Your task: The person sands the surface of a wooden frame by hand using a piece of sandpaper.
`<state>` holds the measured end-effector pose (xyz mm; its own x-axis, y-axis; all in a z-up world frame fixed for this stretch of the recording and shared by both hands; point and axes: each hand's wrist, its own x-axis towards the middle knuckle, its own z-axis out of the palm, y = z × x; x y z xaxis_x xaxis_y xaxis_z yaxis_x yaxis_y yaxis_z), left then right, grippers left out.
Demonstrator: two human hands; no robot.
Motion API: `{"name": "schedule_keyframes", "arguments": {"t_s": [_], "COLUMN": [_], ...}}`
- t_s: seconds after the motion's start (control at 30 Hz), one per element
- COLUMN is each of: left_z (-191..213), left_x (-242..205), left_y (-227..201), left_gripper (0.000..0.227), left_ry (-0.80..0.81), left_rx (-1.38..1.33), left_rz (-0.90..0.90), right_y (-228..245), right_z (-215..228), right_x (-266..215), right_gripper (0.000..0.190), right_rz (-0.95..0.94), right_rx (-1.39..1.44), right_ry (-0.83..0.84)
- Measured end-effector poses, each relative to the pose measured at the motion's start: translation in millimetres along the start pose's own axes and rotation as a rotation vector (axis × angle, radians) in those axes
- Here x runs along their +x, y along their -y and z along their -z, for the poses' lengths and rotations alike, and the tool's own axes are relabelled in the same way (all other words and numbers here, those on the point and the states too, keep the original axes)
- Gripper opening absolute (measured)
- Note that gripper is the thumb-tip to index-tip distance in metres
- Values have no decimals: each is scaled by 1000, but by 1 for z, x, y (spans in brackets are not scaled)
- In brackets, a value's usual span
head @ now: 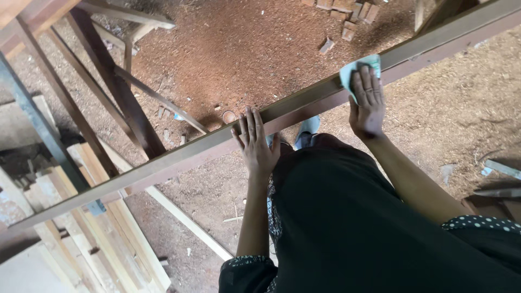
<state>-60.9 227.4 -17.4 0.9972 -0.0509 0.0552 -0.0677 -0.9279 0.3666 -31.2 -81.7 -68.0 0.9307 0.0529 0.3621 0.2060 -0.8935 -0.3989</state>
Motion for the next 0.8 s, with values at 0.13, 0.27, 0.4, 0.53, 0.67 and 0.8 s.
{"name": "schedule_keyframes", "arguments": {"t_s": [0.13,0.27,0.4,0.53,0.67,0.8], "left_z": [-5,-5,-4,-4,6,14], "left_x": [-2,-3,-5,-14,-31,-37], "left_y": [1,6,10,18,28,48], "left_gripper": [88,88,91,92,89,88], "left_ry": [22,38,36,0,-29,19], "left_rx": [16,19,5,-107,31,9], "left_rz": [12,-13,-36,-38,31,66], "right_y": [14,-4,13,54,32,71], "right_z": [-47,-32,-21,-36,-22,-34], "right_x": [-9,-6,0,-4,10,2], "right_gripper": [48,48,54,52,48,49], "right_rz": [61,-25,-10,166,88,85], "right_rx": [267,167,61,141,64,152], "right_ry": [-12,158,-33,119,96,10]}}
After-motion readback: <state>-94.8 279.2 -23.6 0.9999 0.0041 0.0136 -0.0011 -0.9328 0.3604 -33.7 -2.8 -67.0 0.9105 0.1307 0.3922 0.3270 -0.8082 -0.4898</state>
